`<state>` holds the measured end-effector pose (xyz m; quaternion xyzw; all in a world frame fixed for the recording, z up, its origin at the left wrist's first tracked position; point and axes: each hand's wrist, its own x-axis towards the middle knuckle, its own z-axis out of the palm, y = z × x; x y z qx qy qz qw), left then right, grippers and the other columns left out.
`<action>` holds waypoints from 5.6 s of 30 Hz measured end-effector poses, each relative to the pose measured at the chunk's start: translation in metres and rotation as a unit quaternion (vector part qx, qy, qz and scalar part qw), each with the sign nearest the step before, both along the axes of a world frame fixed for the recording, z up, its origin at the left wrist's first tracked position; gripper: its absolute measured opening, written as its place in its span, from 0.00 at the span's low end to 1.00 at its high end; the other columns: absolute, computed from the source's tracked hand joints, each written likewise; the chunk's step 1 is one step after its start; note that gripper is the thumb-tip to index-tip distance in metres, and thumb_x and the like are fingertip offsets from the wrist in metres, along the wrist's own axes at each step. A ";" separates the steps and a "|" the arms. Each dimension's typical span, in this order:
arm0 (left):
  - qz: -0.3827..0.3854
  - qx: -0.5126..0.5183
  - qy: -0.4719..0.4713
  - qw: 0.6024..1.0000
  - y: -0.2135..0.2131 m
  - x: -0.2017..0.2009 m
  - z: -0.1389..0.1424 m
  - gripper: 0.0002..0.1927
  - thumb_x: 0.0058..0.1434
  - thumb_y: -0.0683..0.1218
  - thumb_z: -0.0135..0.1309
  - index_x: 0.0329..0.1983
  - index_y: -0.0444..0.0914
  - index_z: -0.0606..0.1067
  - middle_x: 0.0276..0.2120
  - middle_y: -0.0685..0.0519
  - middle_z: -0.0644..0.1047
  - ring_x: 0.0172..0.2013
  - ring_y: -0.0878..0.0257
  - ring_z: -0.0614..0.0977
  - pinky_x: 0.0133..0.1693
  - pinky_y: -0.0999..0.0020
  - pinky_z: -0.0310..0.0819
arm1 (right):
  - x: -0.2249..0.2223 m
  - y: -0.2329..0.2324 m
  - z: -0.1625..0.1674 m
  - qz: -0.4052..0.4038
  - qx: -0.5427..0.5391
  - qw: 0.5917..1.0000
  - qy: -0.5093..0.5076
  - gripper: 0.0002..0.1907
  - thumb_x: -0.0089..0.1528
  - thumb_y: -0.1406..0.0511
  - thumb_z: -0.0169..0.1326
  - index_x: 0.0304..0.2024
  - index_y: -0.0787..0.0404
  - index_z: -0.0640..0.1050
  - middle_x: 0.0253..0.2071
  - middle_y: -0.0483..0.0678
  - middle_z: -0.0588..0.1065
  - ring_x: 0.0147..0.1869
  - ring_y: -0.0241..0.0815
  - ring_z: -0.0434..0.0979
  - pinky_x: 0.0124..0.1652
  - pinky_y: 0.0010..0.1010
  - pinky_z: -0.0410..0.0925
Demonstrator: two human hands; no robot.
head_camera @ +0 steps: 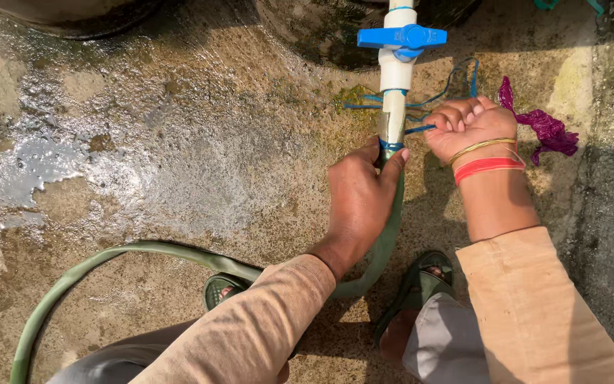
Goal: The person ties a green hose to a white PVC pipe fitting below a blue-handled valve using a blue plastic tie, wrapping it repeatedly around the hose and pipe and knotting it by hand, then tugs the hose to check it. The person works standing on wet concrete beside large water tanks.
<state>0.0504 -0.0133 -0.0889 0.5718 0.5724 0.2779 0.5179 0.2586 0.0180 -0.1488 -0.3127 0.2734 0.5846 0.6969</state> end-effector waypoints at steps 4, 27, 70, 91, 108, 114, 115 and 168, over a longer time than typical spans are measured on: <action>-0.008 0.021 -0.019 1.000 0.002 0.000 -0.005 0.13 0.62 0.49 0.60 0.39 0.33 0.80 0.22 0.44 0.78 0.20 0.56 0.79 0.28 0.60 0.73 | 0.004 0.010 0.035 0.051 -0.093 0.988 -0.110 0.20 0.70 0.60 0.37 0.21 0.54 0.58 0.16 0.42 0.53 0.19 0.39 0.48 0.28 0.34 0.52; -0.031 -0.293 -0.137 0.946 0.112 -0.056 0.034 0.25 0.67 0.65 0.48 0.41 0.40 0.77 0.32 0.56 0.80 0.32 0.67 0.79 0.35 0.64 0.73 | -0.100 -0.007 0.100 0.406 -0.077 0.541 -0.733 0.28 0.74 0.55 0.49 0.21 0.62 0.68 0.19 0.44 0.64 0.23 0.38 0.60 0.26 0.37 0.56; 0.431 -0.311 -0.377 0.758 0.124 -0.055 -0.086 0.19 0.74 0.57 0.36 0.32 0.41 0.62 0.19 0.54 0.58 0.18 0.63 0.58 0.21 0.64 0.57 | 0.014 -0.037 0.088 0.597 -0.109 0.423 -0.673 0.12 0.65 0.63 0.58 0.47 0.63 0.83 0.37 0.53 0.84 0.42 0.39 0.84 0.43 0.32 0.74; 0.372 -0.433 -0.312 0.760 0.087 -0.024 -0.146 0.16 0.73 0.55 0.38 0.36 0.40 0.65 0.22 0.49 0.70 0.18 0.57 0.71 0.17 0.59 0.65 | -0.129 0.029 0.035 0.601 -0.071 0.790 -0.097 0.20 0.59 0.46 0.60 0.34 0.55 0.79 0.27 0.38 0.74 0.29 0.32 0.69 0.30 0.26 0.66; 0.399 -0.405 -0.284 0.772 0.063 -0.020 -0.161 0.19 0.74 0.55 0.41 0.31 0.40 0.70 0.24 0.54 0.78 0.22 0.61 0.72 0.27 0.62 0.62 | -0.115 0.043 0.001 0.663 -0.109 0.735 -0.092 0.03 0.64 0.62 0.54 0.38 0.52 0.79 0.25 0.35 0.72 0.25 0.26 0.68 0.28 0.23 0.67; 0.364 -0.454 -0.162 0.797 0.077 -0.035 -0.136 0.18 0.73 0.57 0.42 0.32 0.41 0.69 0.28 0.56 0.70 0.29 0.62 0.66 0.34 0.46 0.69 | -0.092 0.044 -0.029 0.622 -0.179 0.757 -0.089 0.10 0.67 0.60 0.53 0.36 0.60 0.74 0.27 0.41 0.73 0.27 0.33 0.71 0.30 0.28 0.70; 0.372 -0.450 -0.196 0.788 0.079 -0.036 -0.134 0.18 0.74 0.56 0.40 0.33 0.41 0.68 0.29 0.54 0.71 0.29 0.62 0.70 0.34 0.46 0.69 | -0.085 0.045 -0.033 0.598 -0.185 0.776 -0.081 0.09 0.67 0.61 0.51 0.36 0.60 0.73 0.28 0.43 0.73 0.29 0.36 0.73 0.32 0.31 0.72; -0.069 -0.303 -0.445 0.840 0.091 0.097 -0.149 0.11 0.61 0.47 0.53 0.32 0.33 0.78 0.27 0.44 0.81 0.25 0.56 0.82 0.28 0.58 0.78 | -0.061 0.002 0.050 0.341 -0.158 0.897 -0.231 0.06 0.67 0.74 0.46 0.35 0.65 0.73 0.24 0.41 0.67 0.21 0.27 0.58 0.19 0.19 0.52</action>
